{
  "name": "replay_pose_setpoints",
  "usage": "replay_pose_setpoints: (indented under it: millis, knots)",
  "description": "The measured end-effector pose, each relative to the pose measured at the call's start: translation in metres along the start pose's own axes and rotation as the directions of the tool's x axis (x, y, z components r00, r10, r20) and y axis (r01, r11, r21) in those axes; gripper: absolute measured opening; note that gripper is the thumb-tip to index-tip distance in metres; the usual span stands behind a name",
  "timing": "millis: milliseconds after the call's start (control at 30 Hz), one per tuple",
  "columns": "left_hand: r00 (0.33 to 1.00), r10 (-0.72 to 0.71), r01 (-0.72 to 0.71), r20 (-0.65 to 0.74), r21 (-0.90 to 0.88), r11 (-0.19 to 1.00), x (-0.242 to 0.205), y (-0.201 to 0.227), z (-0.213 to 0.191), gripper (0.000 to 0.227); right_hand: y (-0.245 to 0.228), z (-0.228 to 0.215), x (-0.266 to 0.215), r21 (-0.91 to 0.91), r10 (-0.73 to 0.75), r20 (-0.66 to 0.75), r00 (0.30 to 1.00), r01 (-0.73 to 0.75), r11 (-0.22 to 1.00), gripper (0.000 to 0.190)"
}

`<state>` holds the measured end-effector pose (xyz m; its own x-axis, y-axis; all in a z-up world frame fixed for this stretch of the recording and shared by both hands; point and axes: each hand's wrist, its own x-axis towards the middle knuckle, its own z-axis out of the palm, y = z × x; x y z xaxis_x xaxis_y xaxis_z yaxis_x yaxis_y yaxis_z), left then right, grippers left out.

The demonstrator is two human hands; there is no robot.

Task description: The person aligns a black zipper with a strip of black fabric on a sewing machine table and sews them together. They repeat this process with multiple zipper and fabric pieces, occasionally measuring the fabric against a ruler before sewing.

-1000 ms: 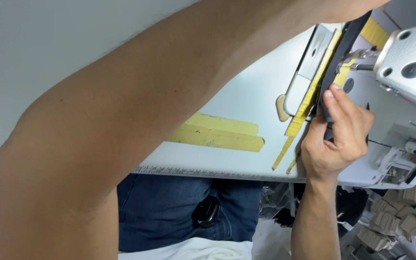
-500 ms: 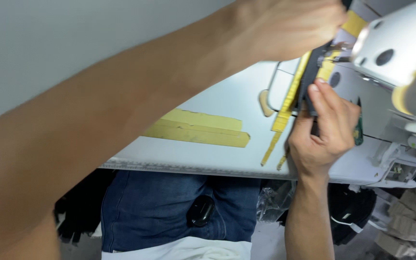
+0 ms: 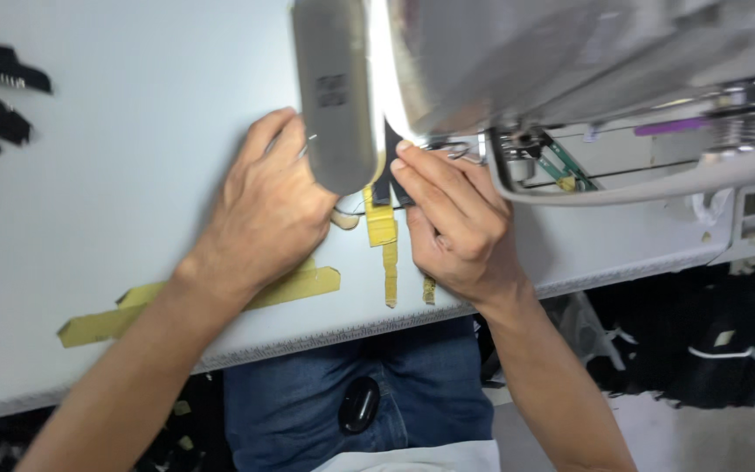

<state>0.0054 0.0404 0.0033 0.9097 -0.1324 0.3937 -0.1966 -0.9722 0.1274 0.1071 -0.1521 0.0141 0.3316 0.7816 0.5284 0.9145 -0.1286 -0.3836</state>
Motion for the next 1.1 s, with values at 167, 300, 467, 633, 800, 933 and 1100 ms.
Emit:
replay_pose_setpoints:
  millis: [167, 300, 467, 633, 800, 933, 1100]
  knots:
    - [0.995, -0.041, 0.053, 0.093, -0.127, 0.991, 0.003, 0.011, -0.001, 0.053, 0.003, -0.013, 0.002, 0.011, 0.027, -0.025, 0.999, -0.027, 1.0, 0.033]
    - [0.996, -0.046, 0.058, 0.082, -0.158, 0.986, 0.012, 0.016, -0.004, 0.043, 0.006, -0.016, -0.005, -0.127, 0.01, -0.048, 0.999, -0.016, 0.992, 0.037]
    - [0.999, -0.044, 0.042, -0.005, -0.194, 0.98, 0.03, 0.026, -0.018, 0.02, 0.013, -0.009, -0.014, 0.068, 0.076, -0.124, 0.989, -0.068, 0.995, 0.032]
    - [0.998, -0.06, 0.055, -0.014, -0.251, 0.966, 0.026, 0.027, -0.016, 0.015, 0.018, -0.007, -0.024, 0.22, 0.399, -0.158, 0.903, -0.361, 0.906, 0.035]
    - [0.998, -0.046, 0.04, -0.041, -0.132, 0.99, 0.012, 0.026, -0.005, 0.022, 0.008, -0.014, -0.014, 0.178, 0.313, -0.115, 0.943, -0.291, 0.94, 0.023]
    - [0.997, -0.057, 0.053, -0.046, -0.096, 0.994, 0.007, 0.025, -0.006, 0.028, 0.005, -0.015, -0.007, 0.11, 0.17, -0.119, 0.978, -0.157, 0.981, 0.031]
    - [0.997, -0.045, 0.039, -0.063, -0.085, 0.996, 0.006, 0.022, -0.007, 0.025, 0.003, -0.02, -0.002, 0.023, 0.068, 0.022, 0.997, -0.069, 0.997, 0.036]
